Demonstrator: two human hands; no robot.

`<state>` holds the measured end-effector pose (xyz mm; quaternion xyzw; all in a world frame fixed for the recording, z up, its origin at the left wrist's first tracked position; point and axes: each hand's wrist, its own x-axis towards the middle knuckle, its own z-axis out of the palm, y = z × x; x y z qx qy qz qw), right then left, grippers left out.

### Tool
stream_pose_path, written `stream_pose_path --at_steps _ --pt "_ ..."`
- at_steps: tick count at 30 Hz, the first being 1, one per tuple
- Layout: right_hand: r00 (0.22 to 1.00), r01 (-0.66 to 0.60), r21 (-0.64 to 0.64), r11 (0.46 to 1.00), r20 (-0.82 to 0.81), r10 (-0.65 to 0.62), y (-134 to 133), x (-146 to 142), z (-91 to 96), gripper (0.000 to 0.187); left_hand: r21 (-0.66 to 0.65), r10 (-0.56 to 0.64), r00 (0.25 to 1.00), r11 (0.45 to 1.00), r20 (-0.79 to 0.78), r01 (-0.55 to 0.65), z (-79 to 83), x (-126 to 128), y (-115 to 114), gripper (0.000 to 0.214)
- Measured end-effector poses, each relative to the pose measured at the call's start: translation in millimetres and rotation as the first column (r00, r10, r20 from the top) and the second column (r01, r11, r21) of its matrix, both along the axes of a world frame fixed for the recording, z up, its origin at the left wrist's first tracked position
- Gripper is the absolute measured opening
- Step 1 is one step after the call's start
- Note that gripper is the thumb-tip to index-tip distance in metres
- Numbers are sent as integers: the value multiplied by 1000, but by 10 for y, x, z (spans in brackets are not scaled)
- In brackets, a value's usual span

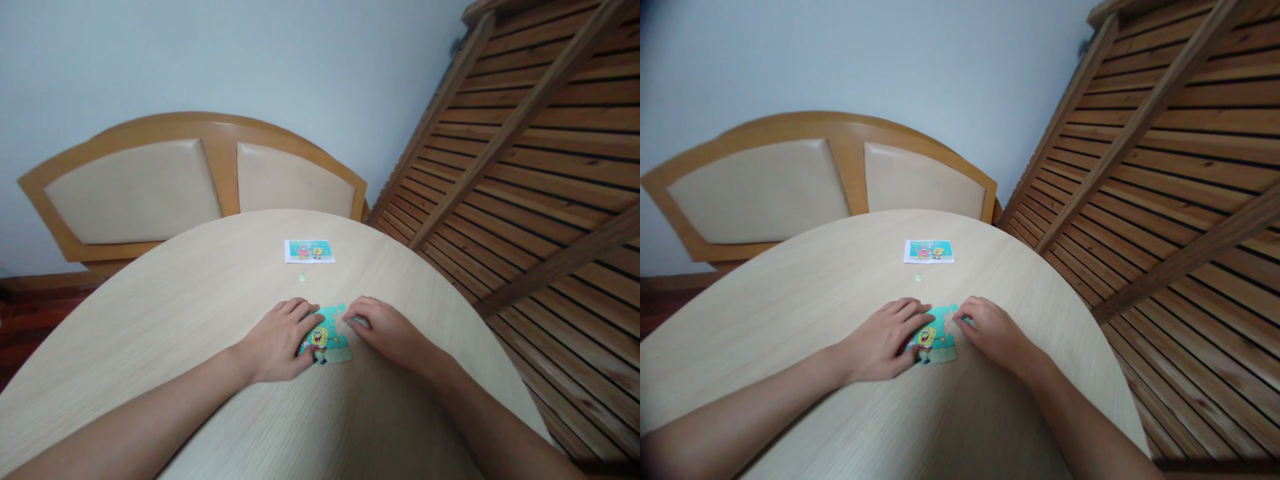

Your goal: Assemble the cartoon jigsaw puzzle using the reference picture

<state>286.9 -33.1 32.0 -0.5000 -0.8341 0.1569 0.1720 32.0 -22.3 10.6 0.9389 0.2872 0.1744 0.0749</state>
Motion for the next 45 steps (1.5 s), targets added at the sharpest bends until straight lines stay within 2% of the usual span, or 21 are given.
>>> stream_pose_path --at_steps 4,7,10,14,16,21,32,35,40,45 --pt "999 36 15 999 -20 -36 47 91 -8 16 -15 9 999 1000 34 -9 -44 -4 7 50" --pt "987 115 45 992 -121 -109 42 63 -29 16 -17 5 999 1000 48 -4 -55 -7 7 50" --pt "941 193 -39 980 -274 -197 23 -32 -79 18 -14 0 999 1000 42 1 -61 -12 2 51" --pt "902 185 -165 969 -363 -234 23 -141 -160 17 -17 1 999 1000 45 0 -73 -15 -2 52" --pt "902 189 -160 969 -363 -235 37 -161 -193 16 -17 4 999 1000 48 -3 -83 -15 0 51" --pt "922 253 -55 966 -288 -258 66 -161 -223 14 -21 6 999 1000 42 -5 -113 -20 8 54" --pt "909 349 -79 934 -215 -358 53 -239 -191 9 -17 13 999 1000 38 -12 -74 -8 3 53" --pt "928 299 -69 952 -212 -307 44 -198 -170 15 -21 14 999 1000 38 -13 -84 -10 3 53" --pt "982 77 -23 997 -169 -80 36 -75 -132 23 -15 4 999 1000 46 -3 -101 -18 8 53" --pt "992 54 -30 998 -112 -57 39 -42 -146 20 -15 7 999 1000 41 -6 -112 -14 13 53"
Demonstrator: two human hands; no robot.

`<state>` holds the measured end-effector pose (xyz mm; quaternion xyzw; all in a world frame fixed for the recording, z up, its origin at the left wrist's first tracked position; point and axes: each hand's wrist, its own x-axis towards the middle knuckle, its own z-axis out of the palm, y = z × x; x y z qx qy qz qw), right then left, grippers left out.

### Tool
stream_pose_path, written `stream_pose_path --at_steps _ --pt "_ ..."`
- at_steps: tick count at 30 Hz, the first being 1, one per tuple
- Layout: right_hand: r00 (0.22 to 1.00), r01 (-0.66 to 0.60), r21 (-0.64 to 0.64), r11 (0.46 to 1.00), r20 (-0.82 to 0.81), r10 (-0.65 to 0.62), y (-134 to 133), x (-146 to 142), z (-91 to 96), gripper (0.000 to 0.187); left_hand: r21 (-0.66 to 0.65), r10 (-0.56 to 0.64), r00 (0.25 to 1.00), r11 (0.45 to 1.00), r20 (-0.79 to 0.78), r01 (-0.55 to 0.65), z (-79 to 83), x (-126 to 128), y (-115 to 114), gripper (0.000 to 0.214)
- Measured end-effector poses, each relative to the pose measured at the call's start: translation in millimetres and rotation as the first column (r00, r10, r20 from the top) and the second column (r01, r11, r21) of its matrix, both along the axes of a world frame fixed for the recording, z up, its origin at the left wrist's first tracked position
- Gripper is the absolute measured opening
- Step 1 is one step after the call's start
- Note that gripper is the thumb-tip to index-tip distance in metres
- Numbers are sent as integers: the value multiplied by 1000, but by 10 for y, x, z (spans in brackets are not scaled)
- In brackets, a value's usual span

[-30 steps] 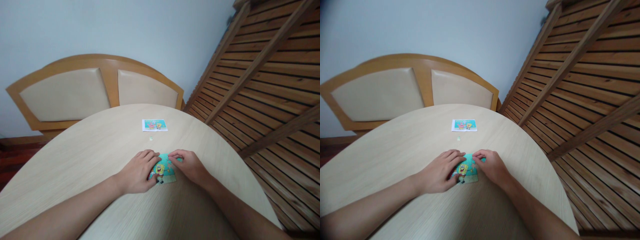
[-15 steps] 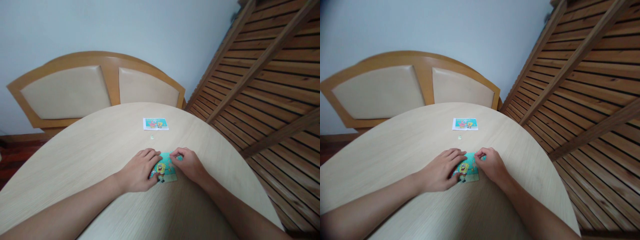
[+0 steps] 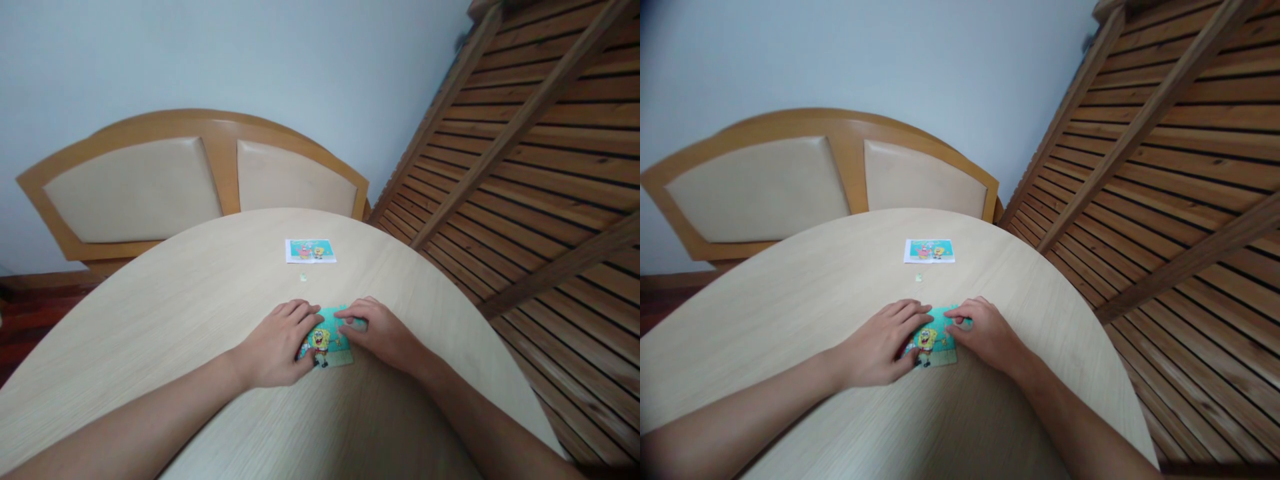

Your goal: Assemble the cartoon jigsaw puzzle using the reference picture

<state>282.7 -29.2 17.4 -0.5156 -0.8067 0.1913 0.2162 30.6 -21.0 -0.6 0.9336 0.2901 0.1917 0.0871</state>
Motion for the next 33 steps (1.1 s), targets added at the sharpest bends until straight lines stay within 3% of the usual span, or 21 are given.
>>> stream_pose_path --at_steps 16,23,28,33 --pt "999 -14 -52 999 -37 12 -1 24 12 23 6 -13 999 1000 -35 13 64 -3 -19 56" --pt "999 -16 11 1000 47 15 2 -23 53 14 1 -13 999 1000 -39 13 89 -1 -21 57" --pt "993 -101 74 992 70 96 7 -40 45 15 7 -24 999 1000 -44 25 104 -1 -19 57" --pt "990 -121 45 992 72 118 5 56 119 17 9 -31 999 999 -45 31 87 -10 -7 57"
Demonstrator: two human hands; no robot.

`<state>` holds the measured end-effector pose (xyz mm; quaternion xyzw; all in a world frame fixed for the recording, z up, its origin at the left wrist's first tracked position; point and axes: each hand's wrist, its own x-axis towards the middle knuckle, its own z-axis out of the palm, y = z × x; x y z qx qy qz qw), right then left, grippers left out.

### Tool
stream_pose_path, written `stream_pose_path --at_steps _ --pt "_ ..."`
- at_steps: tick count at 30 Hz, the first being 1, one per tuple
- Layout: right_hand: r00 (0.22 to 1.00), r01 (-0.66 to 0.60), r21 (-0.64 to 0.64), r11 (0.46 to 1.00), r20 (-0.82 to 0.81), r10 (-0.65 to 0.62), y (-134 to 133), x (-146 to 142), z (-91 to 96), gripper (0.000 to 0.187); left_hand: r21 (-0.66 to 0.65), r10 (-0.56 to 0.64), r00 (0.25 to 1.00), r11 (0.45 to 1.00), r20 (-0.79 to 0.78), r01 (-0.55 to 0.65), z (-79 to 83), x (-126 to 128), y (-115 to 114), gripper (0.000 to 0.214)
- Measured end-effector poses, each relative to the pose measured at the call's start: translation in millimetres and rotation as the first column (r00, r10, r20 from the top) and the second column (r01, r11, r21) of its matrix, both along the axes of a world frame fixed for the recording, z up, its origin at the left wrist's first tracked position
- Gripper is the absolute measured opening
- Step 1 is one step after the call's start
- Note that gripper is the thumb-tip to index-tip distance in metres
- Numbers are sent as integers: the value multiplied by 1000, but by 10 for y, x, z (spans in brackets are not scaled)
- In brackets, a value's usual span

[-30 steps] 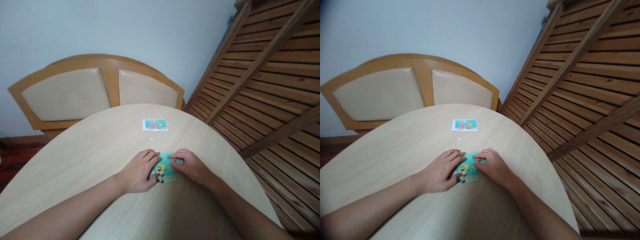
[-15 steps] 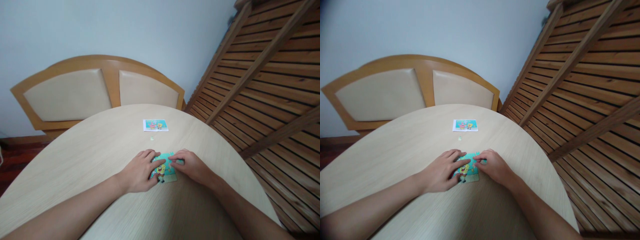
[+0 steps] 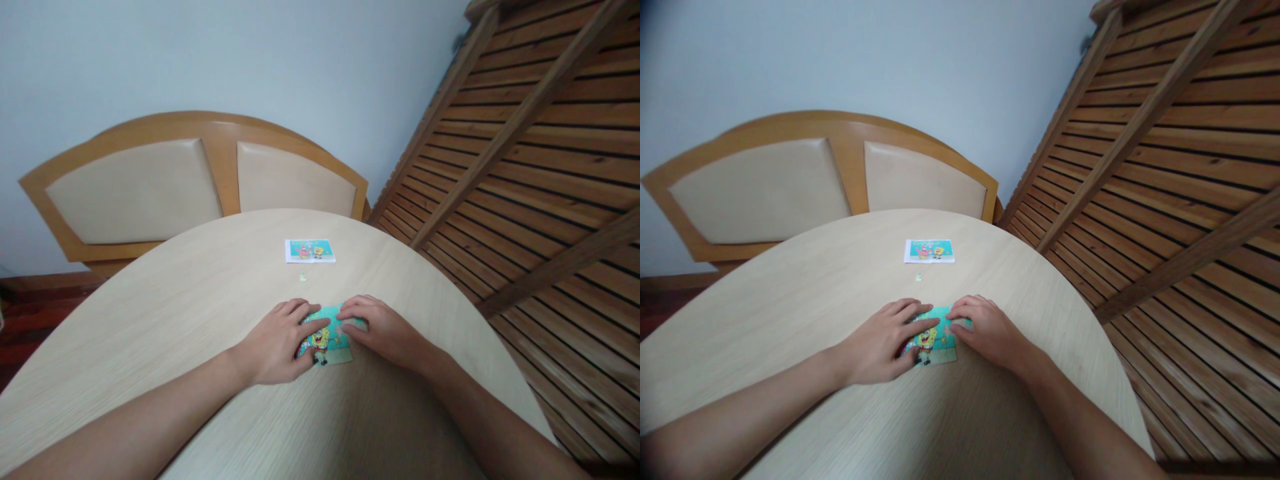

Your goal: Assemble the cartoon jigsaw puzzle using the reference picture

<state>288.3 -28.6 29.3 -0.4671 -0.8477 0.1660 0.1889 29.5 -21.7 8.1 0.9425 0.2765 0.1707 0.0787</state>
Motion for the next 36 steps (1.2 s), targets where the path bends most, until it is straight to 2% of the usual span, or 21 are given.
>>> stream_pose_path --at_steps 6,9,17,21,28,33,36 --pt "985 171 -61 983 32 -169 43 257 50 23 -2 17 1000 1000 20 -17 -15 -2 -4 55" --pt "976 213 -88 973 61 -208 59 300 27 25 4 21 999 1000 32 -21 -22 -1 -5 54" --pt "981 194 -112 975 28 -192 74 276 -37 13 12 26 998 1000 53 -27 -19 10 4 48" --pt "974 228 -121 966 23 -226 59 229 -46 13 17 31 998 999 45 -32 -22 14 3 47" --pt "958 288 -182 940 68 -280 -20 108 50 19 12 36 999 999 40 -37 -35 17 9 46" --pt "973 218 -216 952 -35 -230 -28 54 16 16 14 34 998 999 56 -34 -28 21 3 47" --pt "975 179 -224 958 -90 -203 -18 35 -41 22 16 36 997 999 63 -37 -28 20 2 47"
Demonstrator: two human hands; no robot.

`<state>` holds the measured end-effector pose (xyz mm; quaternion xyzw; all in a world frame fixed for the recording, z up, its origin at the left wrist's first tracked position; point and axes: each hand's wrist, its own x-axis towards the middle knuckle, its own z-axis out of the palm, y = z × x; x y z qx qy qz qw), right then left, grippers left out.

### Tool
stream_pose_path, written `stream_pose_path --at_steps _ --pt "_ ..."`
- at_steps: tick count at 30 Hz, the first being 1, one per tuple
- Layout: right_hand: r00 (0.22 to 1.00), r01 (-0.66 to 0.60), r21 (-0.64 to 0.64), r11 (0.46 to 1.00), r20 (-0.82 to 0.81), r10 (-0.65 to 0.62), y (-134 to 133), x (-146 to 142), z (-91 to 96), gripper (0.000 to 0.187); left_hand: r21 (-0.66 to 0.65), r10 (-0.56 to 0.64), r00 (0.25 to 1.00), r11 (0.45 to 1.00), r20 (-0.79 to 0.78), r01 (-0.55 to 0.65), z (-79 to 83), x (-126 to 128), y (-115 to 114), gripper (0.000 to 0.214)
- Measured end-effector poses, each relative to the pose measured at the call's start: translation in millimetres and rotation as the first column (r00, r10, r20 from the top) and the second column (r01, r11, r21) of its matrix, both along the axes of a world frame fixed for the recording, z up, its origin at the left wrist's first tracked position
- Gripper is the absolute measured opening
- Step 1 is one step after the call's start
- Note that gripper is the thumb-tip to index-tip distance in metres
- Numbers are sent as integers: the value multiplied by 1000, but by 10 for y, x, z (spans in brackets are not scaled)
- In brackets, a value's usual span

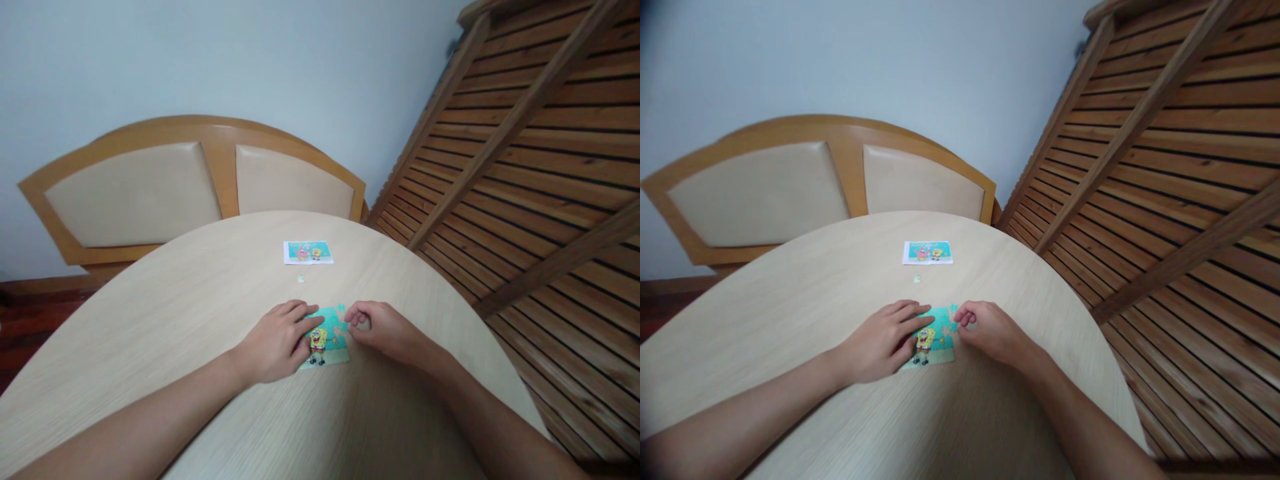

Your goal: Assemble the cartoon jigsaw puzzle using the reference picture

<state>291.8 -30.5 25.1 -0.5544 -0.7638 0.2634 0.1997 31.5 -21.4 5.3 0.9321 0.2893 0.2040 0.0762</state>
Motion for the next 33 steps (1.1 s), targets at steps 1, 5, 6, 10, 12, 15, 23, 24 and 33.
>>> stream_pose_path --at_steps 1,5,6,10,12,15,23,24,33 --pt "1000 0 -1 1000 -3 0 2 -3 -17 22 1 -1 1000 1000 -2 1 1 0 0 48" --pt "1000 1 28 1000 13 -1 -1 -8 -46 19 -1 2 1000 1000 -31 -2 2 0 1 48" --pt "1000 -4 44 999 21 3 -4 -10 -43 19 -2 4 999 1000 -36 -5 0 0 0 48" --pt "1000 9 43 999 18 -10 -20 -29 -20 14 3 9 999 1000 -31 -9 -11 -3 2 48" --pt "997 30 -24 999 -72 -32 -29 -46 -17 15 2 6 1000 1000 -30 -6 -14 -6 5 49" --pt "976 21 -81 997 -214 -38 -43 -75 -23 21 2 2 999 1000 -36 -2 -14 -9 8 50" --pt "975 -23 -108 994 -220 -1 -49 -98 -22 24 -7 -1 999 1000 -33 1 8 2 4 49" --pt "975 -23 -114 993 -222 -3 -48 -99 -22 25 -5 -2 1000 1000 -30 1 11 3 3 48" --pt "981 -11 -90 996 -194 -7 -41 -115 -89 27 1 4 1000 1000 -21 -4 3 -8 1 48"
